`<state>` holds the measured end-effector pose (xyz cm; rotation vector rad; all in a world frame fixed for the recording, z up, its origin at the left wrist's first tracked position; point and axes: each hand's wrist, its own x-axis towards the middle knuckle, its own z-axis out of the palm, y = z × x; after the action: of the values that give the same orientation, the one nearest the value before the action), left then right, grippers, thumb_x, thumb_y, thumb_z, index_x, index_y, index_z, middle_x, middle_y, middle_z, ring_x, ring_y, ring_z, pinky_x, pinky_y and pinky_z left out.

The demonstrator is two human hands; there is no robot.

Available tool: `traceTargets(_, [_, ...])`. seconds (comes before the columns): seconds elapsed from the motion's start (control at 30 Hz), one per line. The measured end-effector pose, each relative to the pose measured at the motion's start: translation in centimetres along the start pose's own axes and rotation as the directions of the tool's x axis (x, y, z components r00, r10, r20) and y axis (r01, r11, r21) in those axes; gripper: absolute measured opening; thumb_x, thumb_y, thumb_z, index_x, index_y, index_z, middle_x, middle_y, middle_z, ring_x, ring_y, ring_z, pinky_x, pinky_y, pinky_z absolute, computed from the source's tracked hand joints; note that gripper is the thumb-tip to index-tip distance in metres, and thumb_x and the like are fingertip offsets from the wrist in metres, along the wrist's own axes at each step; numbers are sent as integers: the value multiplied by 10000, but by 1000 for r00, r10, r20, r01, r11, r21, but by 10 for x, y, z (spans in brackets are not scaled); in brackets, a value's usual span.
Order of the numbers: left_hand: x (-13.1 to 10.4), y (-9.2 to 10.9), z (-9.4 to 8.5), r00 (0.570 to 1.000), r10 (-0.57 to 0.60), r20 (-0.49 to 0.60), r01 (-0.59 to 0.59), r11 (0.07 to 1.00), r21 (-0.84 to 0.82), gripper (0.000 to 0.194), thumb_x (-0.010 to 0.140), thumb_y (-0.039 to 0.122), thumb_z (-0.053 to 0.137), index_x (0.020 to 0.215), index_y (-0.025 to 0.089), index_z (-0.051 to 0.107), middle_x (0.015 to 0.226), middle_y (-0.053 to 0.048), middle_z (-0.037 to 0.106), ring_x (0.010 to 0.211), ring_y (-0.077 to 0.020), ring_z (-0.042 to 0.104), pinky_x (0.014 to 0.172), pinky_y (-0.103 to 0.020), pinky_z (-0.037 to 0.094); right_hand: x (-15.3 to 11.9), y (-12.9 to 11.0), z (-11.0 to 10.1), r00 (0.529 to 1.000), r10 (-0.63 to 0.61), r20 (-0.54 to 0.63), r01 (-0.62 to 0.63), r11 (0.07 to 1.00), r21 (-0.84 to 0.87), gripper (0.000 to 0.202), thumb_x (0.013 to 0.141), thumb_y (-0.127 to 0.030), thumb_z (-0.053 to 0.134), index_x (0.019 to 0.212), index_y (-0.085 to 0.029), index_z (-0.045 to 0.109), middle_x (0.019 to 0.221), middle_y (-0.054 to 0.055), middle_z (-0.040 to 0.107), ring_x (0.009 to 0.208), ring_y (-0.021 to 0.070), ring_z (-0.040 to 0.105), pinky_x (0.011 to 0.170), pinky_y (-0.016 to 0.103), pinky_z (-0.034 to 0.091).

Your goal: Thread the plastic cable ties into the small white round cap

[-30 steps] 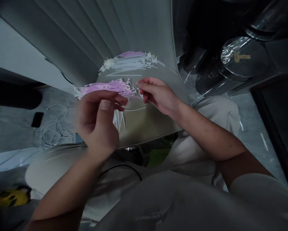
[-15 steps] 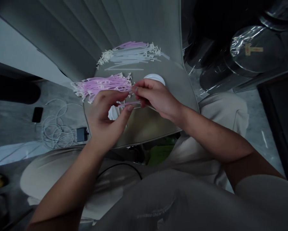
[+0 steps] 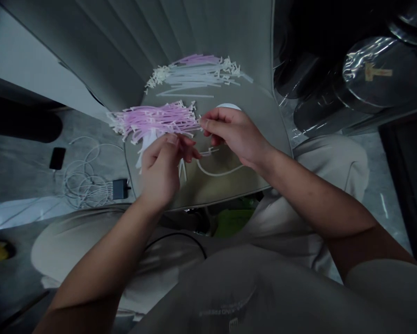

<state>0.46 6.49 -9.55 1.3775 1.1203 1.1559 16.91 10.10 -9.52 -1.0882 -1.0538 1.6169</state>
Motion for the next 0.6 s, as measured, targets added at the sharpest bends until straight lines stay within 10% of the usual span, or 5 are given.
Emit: traceTargets(0.6, [9, -53, 4, 995, 3, -98, 20, 973, 230, 214, 920, 323, 532, 990, 196, 689, 951, -32, 715, 884, -146, 632, 798, -275, 494, 11, 37, 3, 992, 61, -111, -56, 997, 45, 75, 787, -178, 656, 857, -153, 651, 718, -20, 632, 515, 54, 491, 491, 204, 379])
